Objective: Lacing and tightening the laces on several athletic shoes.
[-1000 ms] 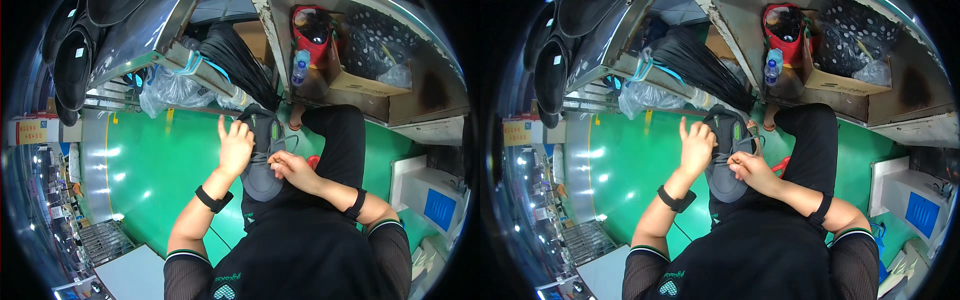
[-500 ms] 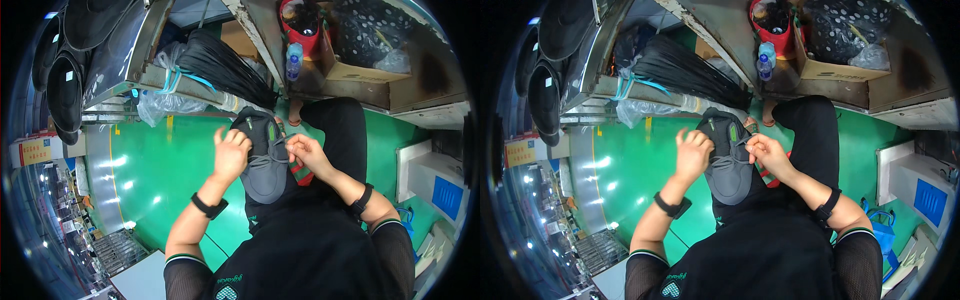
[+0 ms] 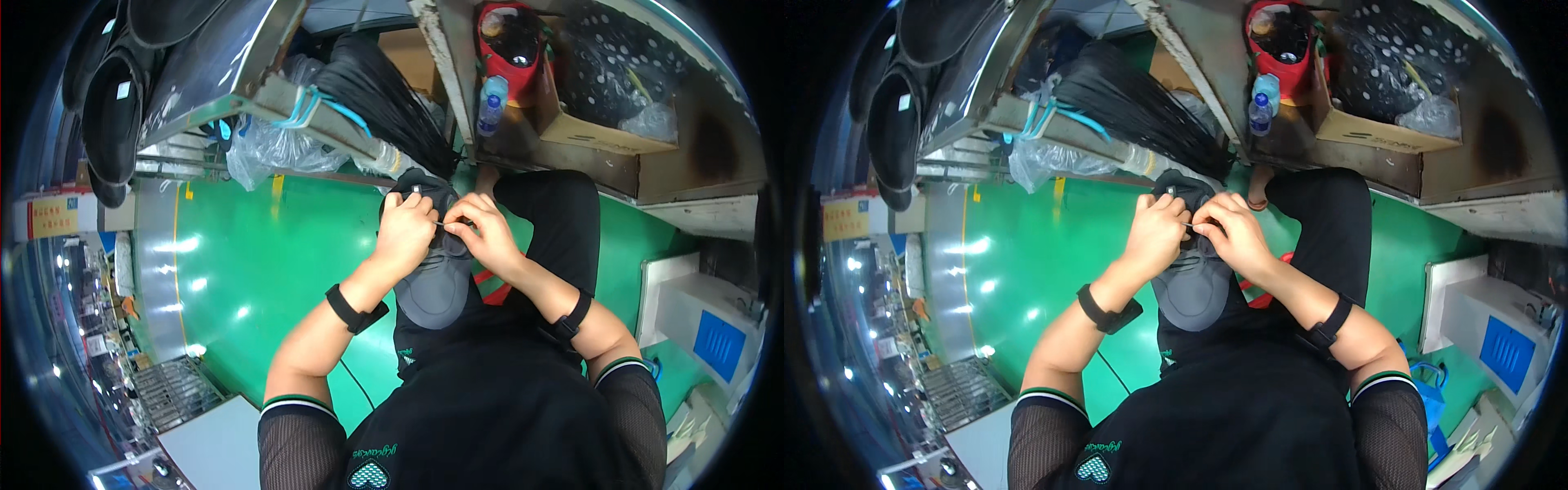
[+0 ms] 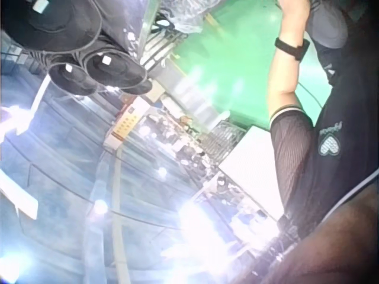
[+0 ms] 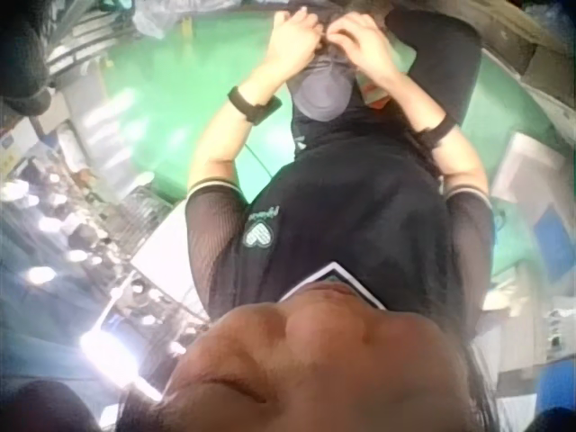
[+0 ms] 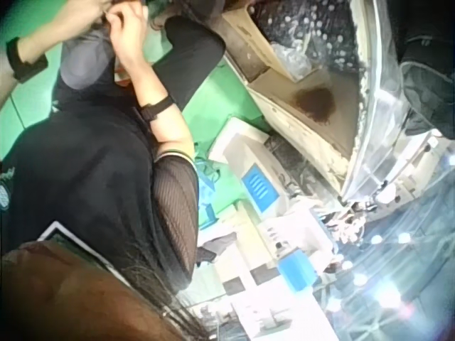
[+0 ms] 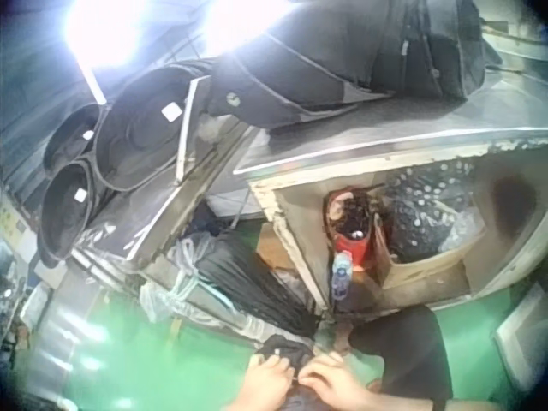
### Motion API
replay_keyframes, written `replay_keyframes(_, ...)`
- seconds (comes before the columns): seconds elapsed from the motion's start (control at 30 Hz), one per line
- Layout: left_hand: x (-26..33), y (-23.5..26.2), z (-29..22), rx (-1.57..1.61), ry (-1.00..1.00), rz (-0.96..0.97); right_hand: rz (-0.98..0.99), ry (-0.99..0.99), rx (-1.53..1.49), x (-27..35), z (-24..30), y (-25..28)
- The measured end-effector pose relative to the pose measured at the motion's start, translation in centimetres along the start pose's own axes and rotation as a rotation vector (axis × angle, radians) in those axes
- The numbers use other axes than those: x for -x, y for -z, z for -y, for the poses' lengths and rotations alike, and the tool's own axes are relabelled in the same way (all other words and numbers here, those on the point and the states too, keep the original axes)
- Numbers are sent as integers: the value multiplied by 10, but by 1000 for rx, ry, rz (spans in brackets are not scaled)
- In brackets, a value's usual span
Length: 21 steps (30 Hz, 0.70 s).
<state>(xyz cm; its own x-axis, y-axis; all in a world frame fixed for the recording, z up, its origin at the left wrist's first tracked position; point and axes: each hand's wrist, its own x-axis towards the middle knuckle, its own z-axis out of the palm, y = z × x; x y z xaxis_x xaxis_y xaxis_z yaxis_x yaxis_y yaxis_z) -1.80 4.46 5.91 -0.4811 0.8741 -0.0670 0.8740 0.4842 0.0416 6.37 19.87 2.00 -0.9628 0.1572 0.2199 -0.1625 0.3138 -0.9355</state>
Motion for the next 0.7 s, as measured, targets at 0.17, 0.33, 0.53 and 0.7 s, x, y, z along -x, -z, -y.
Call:
replay_keyframes(0.17,4,-31,23,712,463,-385,73,174,255,-13,-5,-9)
replay_keyframes(0.33,8,-38,28,831,508,-423,210,182,518,-14,-8,-23)
replay_keyframes(0.53,22,-11,16,554,461,-563,251,256,388,-20,-13,-29)
replay_keyframes(0.7,71,1,6,260,298,-327,238,-158,380,-24,-1,-36)
